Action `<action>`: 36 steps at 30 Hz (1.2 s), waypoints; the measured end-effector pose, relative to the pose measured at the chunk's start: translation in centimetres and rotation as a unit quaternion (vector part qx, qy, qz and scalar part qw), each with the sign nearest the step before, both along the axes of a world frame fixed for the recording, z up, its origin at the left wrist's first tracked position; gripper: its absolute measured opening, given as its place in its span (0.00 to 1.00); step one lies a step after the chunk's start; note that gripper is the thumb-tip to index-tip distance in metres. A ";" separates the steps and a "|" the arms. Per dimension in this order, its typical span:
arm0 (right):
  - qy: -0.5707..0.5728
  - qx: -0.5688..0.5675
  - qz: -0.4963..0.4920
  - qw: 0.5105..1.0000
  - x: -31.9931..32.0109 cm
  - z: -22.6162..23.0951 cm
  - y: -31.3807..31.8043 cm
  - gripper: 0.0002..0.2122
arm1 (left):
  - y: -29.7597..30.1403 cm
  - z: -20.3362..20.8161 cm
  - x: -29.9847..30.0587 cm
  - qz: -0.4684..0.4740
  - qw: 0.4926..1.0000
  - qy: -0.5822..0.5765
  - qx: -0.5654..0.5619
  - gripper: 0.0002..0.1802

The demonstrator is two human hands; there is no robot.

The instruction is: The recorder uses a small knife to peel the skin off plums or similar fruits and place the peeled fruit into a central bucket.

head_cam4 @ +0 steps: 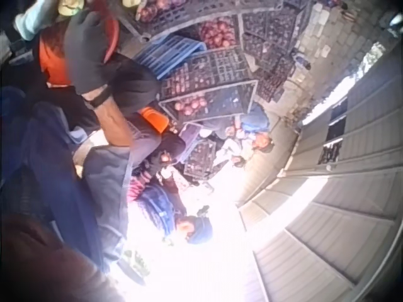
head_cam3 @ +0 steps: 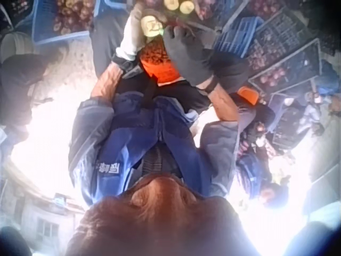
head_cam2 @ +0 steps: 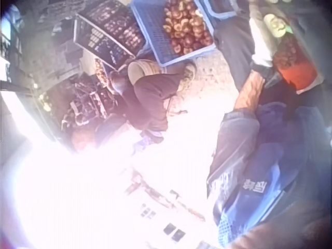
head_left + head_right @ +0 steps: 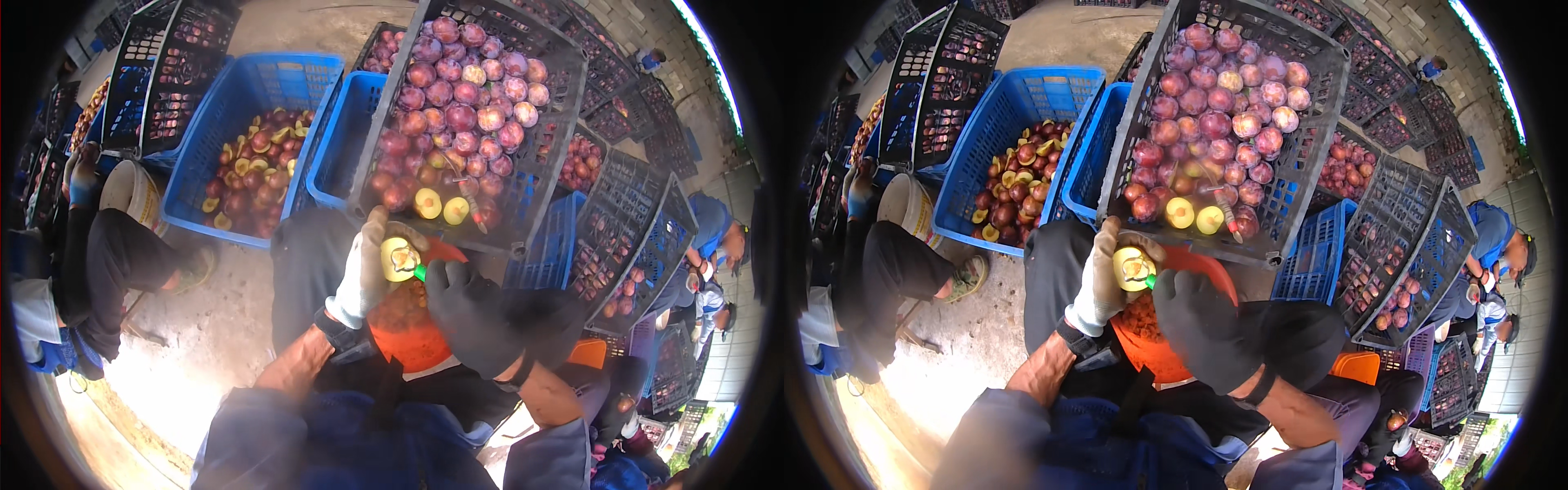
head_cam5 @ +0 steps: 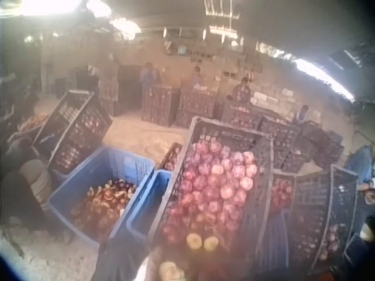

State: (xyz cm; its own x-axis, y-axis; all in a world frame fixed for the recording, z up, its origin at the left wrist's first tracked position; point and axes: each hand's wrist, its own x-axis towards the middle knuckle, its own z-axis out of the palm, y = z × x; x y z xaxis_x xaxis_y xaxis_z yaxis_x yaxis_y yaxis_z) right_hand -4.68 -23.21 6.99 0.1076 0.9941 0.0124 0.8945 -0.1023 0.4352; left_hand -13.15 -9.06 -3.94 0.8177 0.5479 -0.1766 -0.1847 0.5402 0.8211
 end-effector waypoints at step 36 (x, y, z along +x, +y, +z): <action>0.803 0.082 -0.195 0.557 1.3 -4.8 -0.4 0.08 | -0.2 0.9 0.7 0.107 0.975 0.056 0.185 0.29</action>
